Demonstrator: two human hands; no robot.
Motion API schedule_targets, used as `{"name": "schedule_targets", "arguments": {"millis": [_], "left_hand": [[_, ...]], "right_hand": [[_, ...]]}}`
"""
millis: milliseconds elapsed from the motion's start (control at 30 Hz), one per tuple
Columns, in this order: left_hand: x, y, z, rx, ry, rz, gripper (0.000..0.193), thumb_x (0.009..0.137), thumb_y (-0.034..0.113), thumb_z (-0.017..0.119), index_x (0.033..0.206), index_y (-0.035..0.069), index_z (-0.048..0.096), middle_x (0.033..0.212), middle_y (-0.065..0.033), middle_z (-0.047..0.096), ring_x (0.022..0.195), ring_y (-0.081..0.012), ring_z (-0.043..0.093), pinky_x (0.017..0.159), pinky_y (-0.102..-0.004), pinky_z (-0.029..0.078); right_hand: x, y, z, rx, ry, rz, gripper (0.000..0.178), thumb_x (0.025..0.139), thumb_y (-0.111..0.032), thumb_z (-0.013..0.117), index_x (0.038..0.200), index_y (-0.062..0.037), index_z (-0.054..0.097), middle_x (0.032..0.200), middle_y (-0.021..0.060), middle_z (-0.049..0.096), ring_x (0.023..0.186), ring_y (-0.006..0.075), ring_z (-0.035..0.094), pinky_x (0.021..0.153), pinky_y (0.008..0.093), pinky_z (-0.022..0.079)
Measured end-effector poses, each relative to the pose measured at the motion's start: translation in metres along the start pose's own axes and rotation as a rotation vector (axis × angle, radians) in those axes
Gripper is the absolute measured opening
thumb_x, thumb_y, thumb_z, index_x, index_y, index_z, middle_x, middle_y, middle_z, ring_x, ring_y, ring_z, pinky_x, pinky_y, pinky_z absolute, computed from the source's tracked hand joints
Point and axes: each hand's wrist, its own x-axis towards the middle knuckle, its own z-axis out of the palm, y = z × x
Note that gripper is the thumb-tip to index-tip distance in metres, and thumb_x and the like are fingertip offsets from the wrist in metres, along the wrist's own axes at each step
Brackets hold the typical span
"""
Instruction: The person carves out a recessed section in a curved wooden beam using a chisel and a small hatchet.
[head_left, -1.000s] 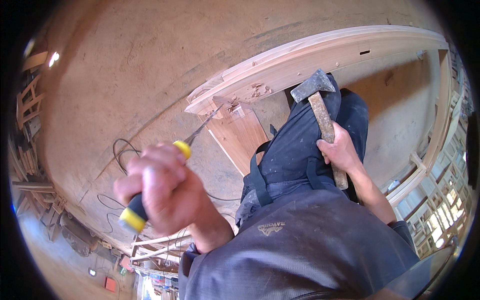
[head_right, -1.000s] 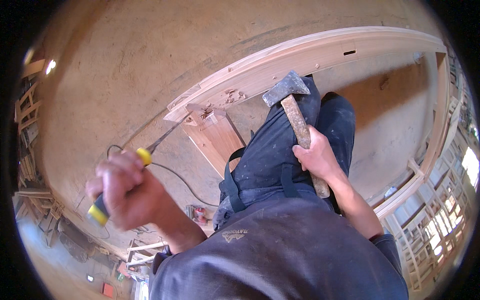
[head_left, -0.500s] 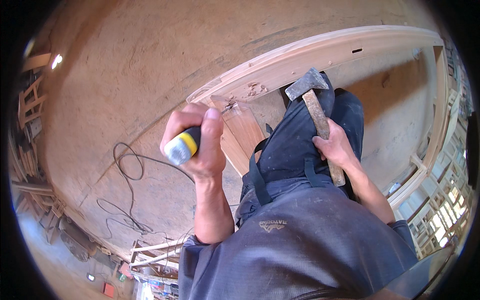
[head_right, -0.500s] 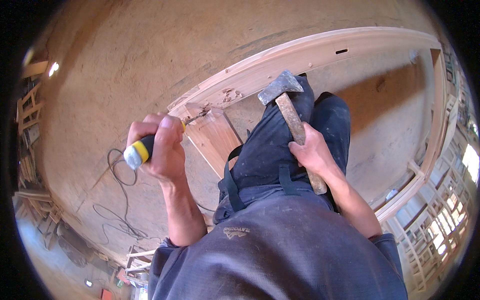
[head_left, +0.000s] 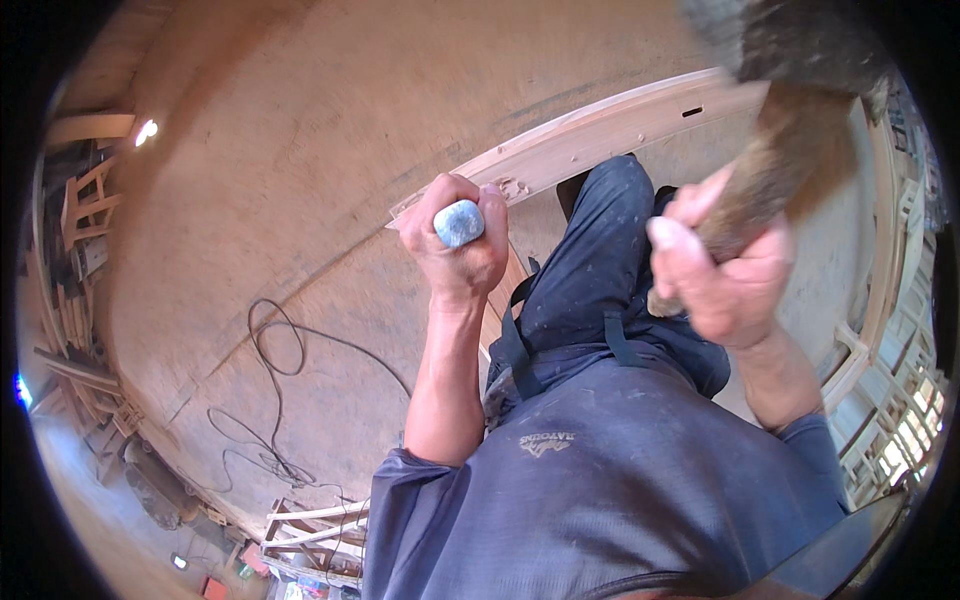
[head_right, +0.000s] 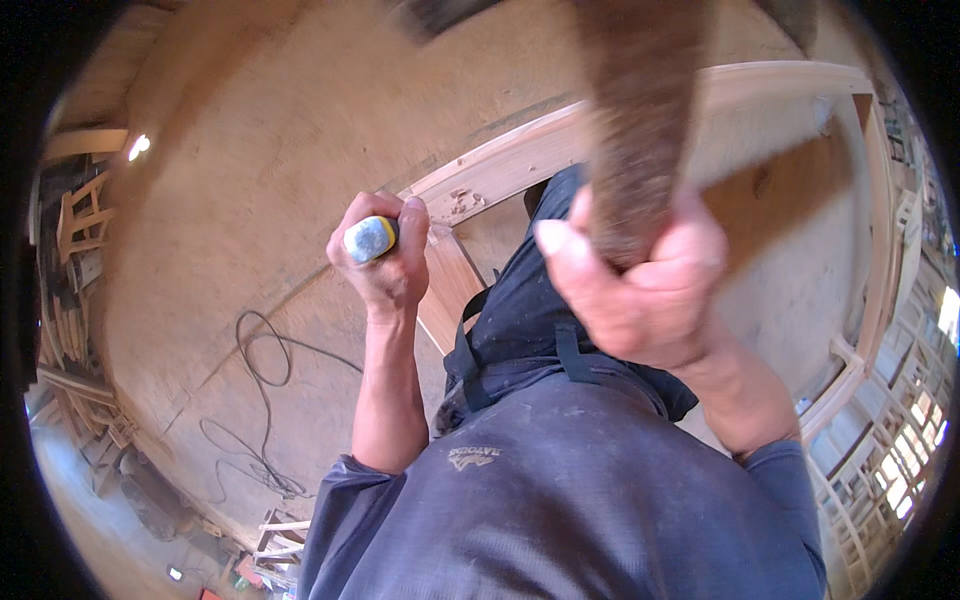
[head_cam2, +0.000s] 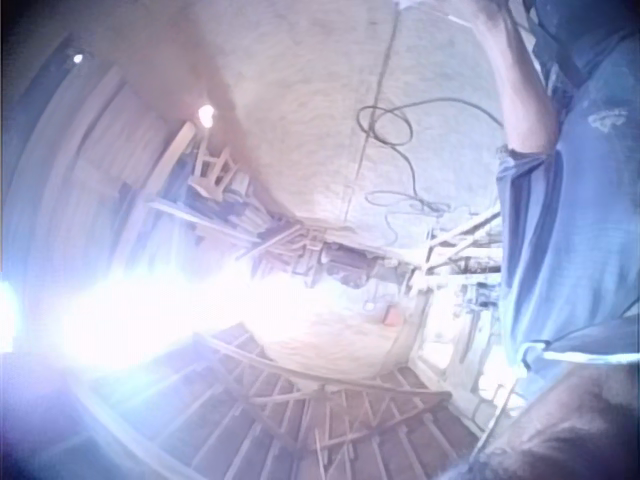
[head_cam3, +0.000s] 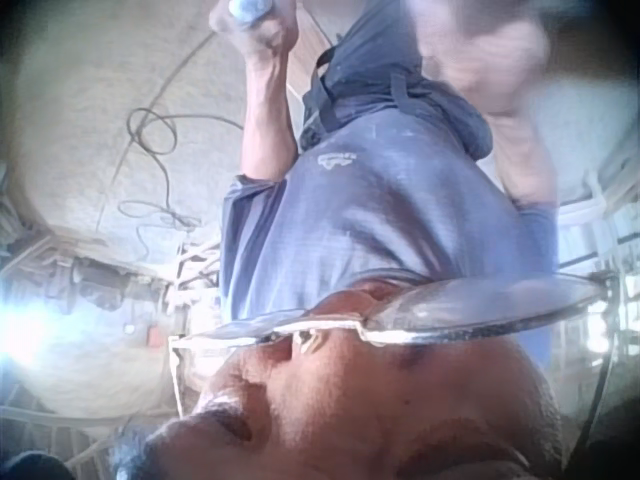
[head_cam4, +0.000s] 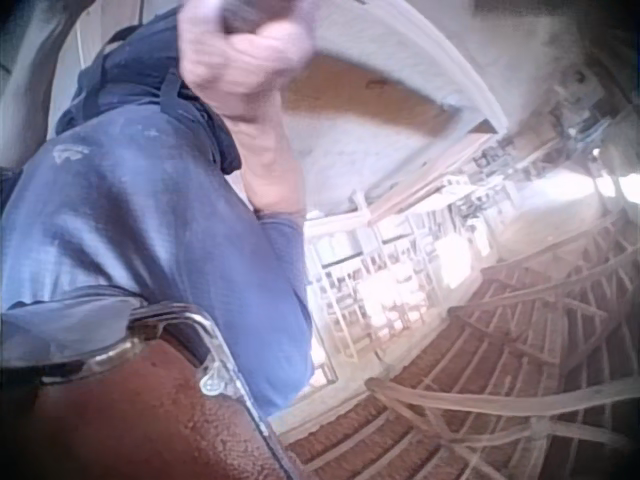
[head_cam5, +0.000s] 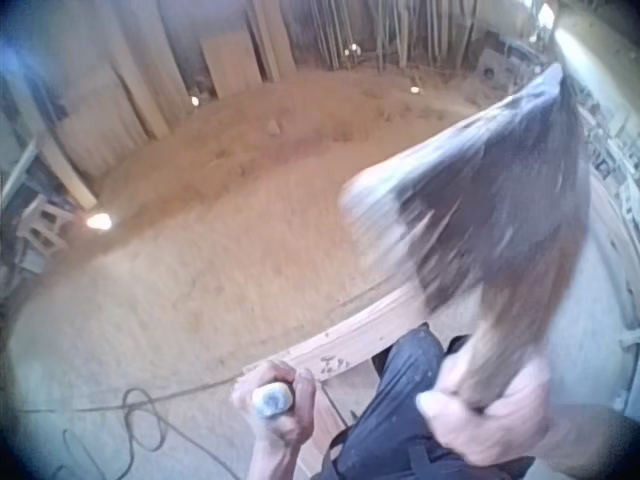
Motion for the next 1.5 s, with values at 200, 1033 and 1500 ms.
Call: {"name": "schedule_targets", "arguments": {"millis": [200, 1033, 1500], "left_hand": [[-0.005, -0.018, -0.002, 0.018, 0.049, 0.087, 0.016, 0.080, 0.009, 0.073, 0.073, 0.006, 0.059, 0.060, -0.0121, 0.058, 0.054, -0.0260, 0.059, 0.056, -0.0363, 0.048], [0.021, 0.011, -0.073, -0.755, 0.224, 0.030, 0.021, 0.077, -0.009, 0.062, 0.093, 0.003, 0.062, 0.084, -0.0143, 0.062, 0.068, -0.0245, 0.060, 0.055, -0.0373, 0.052], [0.018, -0.024, -0.049, -0.601, 0.211, 0.037, 0.009, 0.080, -0.005, 0.062, 0.084, 0.002, 0.057, 0.068, -0.0127, 0.057, 0.053, -0.0221, 0.057, 0.048, -0.0365, 0.053]], "right_hand": [[0.020, -0.013, 0.002, -0.884, -0.449, -0.073, 0.025, 0.085, -0.007, 0.069, 0.104, 0.0001, 0.054, 0.062, 0.0214, 0.059, 0.062, 0.0455, 0.063, 0.058, 0.0503, 0.051], [-0.090, 0.065, -0.049, -0.090, 0.101, 0.750, 0.024, 0.087, -0.006, 0.066, 0.106, 0.0043, 0.057, 0.067, 0.0052, 0.059, 0.046, 0.0115, 0.056, 0.042, 0.0267, 0.044], [-0.094, 0.066, -0.036, -0.151, -0.046, 0.756, 0.037, 0.088, -0.005, 0.064, 0.123, 0.0067, 0.056, 0.068, 0.0034, 0.058, 0.049, 0.0096, 0.055, 0.045, 0.0274, 0.047]]}}
